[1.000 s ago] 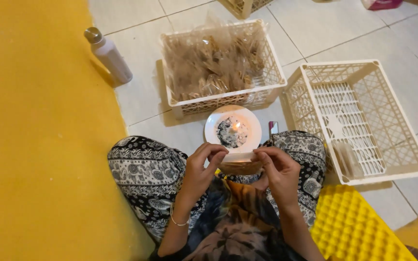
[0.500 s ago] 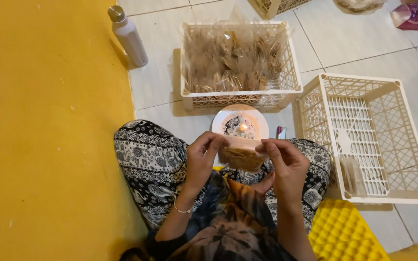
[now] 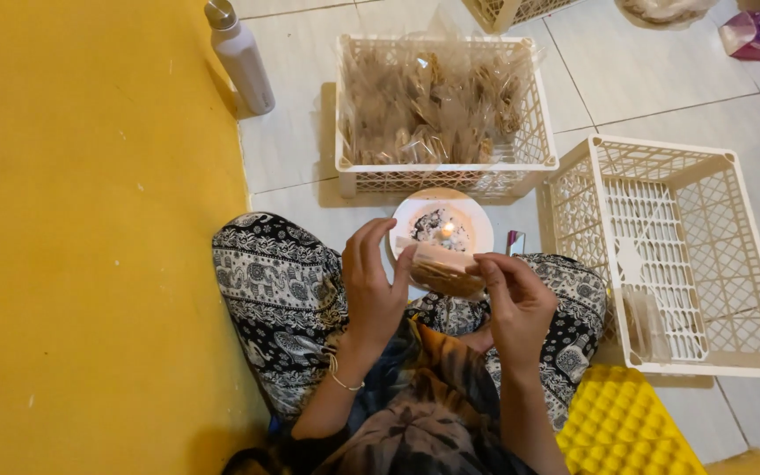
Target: Manual sealing of small plastic snack bags using a candle flame as a heat source and organizing them into crates.
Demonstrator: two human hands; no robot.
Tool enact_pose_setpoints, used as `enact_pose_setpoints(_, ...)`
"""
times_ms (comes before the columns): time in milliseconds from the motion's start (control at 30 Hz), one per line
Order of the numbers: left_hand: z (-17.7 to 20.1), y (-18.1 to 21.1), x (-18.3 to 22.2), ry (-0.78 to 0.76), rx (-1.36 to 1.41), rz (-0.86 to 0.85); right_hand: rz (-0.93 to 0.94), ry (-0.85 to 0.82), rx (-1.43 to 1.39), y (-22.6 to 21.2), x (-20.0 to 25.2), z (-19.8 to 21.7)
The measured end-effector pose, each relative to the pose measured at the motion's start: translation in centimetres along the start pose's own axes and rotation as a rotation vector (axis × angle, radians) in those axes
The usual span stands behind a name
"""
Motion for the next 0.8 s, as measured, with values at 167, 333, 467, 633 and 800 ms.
enact_pose_setpoints(167,-4.1,2.7,2.3,-0.148,-0.094,-0.2,0.173,-0.098,0.133,-2.1,0.5,-1.2)
enact_pose_setpoints(333,-6.0,3.0,4.4,-0.133,-0.121,-0.302,0.173,-0.142,0.12,-2.3,1.1,-0.7)
enact_pose_setpoints(467,-6.3,3.0,4.5,-0.16,-0.129,-0.28,0.137,-0.143,0.114,-2.1,1.3,-0.1)
enact_pose_setpoints(633,-6.4,2.9,4.6,-0.196,-0.138,-0.25,0.147,-0.146,0.08,-1.4,1.2,0.2)
enact_pose_setpoints(800,-6.9,2.4,5.4,-0.321,-0.092,-0.109,0.143,-0.25,0.108,-0.5,1.3,-0.4)
Point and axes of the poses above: each hand's wrist, its own x-axis away from the middle knuckle, its own z-axis out of the back of the hand, y = z × x, the point moved 9 cm from there along -x, towards the middle knuckle, and after that the axes turned 4 degrees about x, right-handed, at the moved point
